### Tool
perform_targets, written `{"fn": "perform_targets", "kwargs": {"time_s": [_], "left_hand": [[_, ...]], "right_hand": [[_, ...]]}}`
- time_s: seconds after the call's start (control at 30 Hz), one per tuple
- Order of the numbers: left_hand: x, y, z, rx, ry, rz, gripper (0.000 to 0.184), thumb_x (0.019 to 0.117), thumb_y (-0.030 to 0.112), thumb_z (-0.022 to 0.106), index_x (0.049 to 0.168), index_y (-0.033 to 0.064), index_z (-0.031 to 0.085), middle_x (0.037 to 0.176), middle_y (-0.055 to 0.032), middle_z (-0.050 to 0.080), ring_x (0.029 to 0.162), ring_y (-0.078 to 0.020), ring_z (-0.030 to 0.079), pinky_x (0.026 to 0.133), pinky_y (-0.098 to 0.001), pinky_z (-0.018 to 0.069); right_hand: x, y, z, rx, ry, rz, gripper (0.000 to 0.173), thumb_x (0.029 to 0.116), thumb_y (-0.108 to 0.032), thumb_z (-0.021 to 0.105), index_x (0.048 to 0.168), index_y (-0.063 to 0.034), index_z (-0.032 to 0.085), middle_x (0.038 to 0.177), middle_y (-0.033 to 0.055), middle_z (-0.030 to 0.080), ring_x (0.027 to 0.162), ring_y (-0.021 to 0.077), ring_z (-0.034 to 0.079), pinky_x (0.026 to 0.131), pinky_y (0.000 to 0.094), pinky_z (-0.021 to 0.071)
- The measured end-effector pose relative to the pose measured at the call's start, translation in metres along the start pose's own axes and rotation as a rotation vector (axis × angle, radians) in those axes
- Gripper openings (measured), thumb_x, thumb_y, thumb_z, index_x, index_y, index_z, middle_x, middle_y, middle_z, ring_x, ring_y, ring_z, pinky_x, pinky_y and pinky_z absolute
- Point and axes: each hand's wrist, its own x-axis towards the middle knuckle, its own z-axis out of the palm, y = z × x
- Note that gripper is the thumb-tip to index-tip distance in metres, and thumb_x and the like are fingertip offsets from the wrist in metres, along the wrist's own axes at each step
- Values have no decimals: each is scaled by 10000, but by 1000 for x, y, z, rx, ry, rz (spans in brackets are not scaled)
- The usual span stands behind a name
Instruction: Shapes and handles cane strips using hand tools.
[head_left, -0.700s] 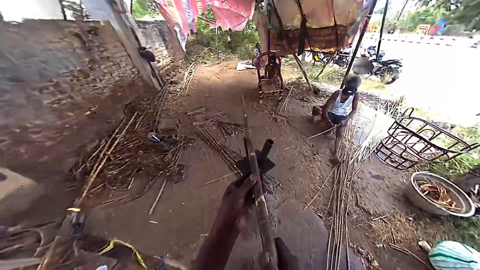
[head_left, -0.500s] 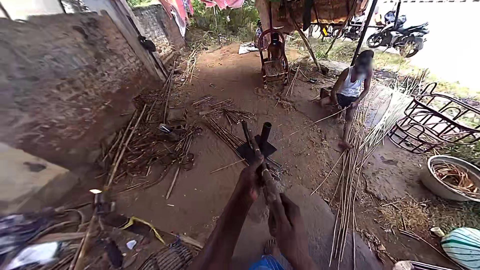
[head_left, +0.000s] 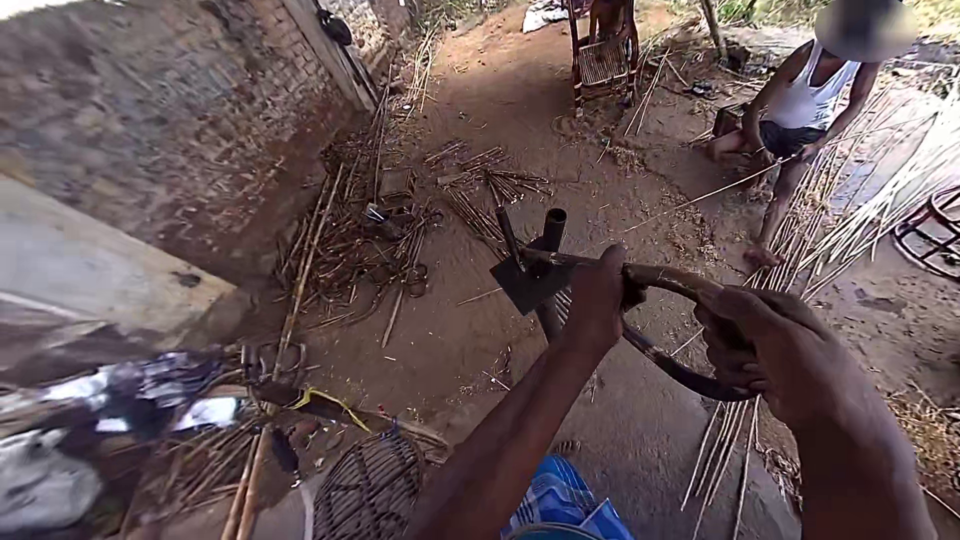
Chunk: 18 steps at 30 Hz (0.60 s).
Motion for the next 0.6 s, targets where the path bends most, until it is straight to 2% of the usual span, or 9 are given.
{"fn": "perform_targets", "kwargs": {"time_s": [0.1, 0.17, 0.27, 0.33, 0.4, 0.43, 0.47, 0.5, 0.6], "left_hand": [[17, -3, 30, 35, 79, 42, 200, 1028, 201, 551, 1004, 3, 544, 652, -92, 604, 464, -155, 604, 439, -291, 544], [18, 0, 26, 83, 92, 21, 264, 1027, 253, 571, 986, -8, 576, 673, -97, 623, 496, -164, 627, 478, -309, 568], [8, -1, -5, 94, -12, -7, 337, 1014, 350, 634, 1016, 15, 601, 714, -62, 599, 538, -138, 591, 519, -295, 547], [-1, -11, -33, -93, -4, -11, 296, 1052, 337, 568, 1013, 44, 562, 711, -32, 560, 546, -118, 563, 522, -273, 535], [-17, -25, -57, -137, 72, -5, 343, 1106, 408, 413, 1004, 99, 523, 655, 13, 477, 458, -72, 463, 422, -210, 439], [-26, -36, -72, -80, 84, -3, 405, 1117, 450, 352, 1022, 99, 530, 643, 14, 455, 435, -71, 415, 399, -205, 391], [-33, -49, -88, -13, 87, 10, 458, 1123, 462, 314, 1081, 71, 549, 644, -9, 462, 424, -90, 402, 384, -219, 376], [-43, -60, -101, 43, 94, 35, 482, 1131, 434, 302, 1168, 37, 572, 645, -31, 479, 417, -106, 410, 372, -229, 372], [-79, -81, -130, 100, 60, 115, 465, 1145, 363, 285, 1270, 26, 581, 642, -41, 510, 403, -112, 426, 350, -237, 379]], "right_hand": [[31, 0, -36, 37, 6, 13, 403, 1076, -390, 415, 800, -188, 628, 529, -70, 345, 357, 9, 208, 324, 172, 220], [34, 3, -33, 16, 1, -7, 406, 1052, -437, 445, 786, -179, 612, 525, -47, 349, 351, 37, 232, 318, 205, 248], [-5, 31, 9, -88, 74, -94, 506, 1024, -566, 455, 784, -140, 585, 523, 3, 397, 369, 115, 337, 353, 296, 335], [-34, 79, 54, -76, 88, -161, 531, 1026, -561, 447, 839, -91, 609, 563, -4, 447, 429, 127, 422, 419, 328, 412], [-67, 127, 94, -73, 41, -218, 567, 1039, -558, 433, 1007, -26, 629, 674, 2, 565, 549, 119, 545, 523, 331, 501], [-84, 146, 103, -117, -4, -230, 613, 1031, -563, 449, 1150, 11, 632, 837, 38, 646, 702, 132, 623, 645, 344, 556], [-98, 157, 103, -194, -45, -235, 656, 1021, -559, 472, 1280, 30, 597, 1066, 91, 670, 916, 160, 655, 812, 369, 570], [-108, 161, 100, -262, -40, -259, 644, 1015, -505, 505, 1344, 46, 558, 1199, 129, 651, 1036, 184, 642, 887, 381, 553], [-132, 146, 82, -446, 132, -388, 616, 983, -503, 580, 1286, 32, 617, 1234, 178, 630, 1060, 203, 646, 868, 363, 569]]}}
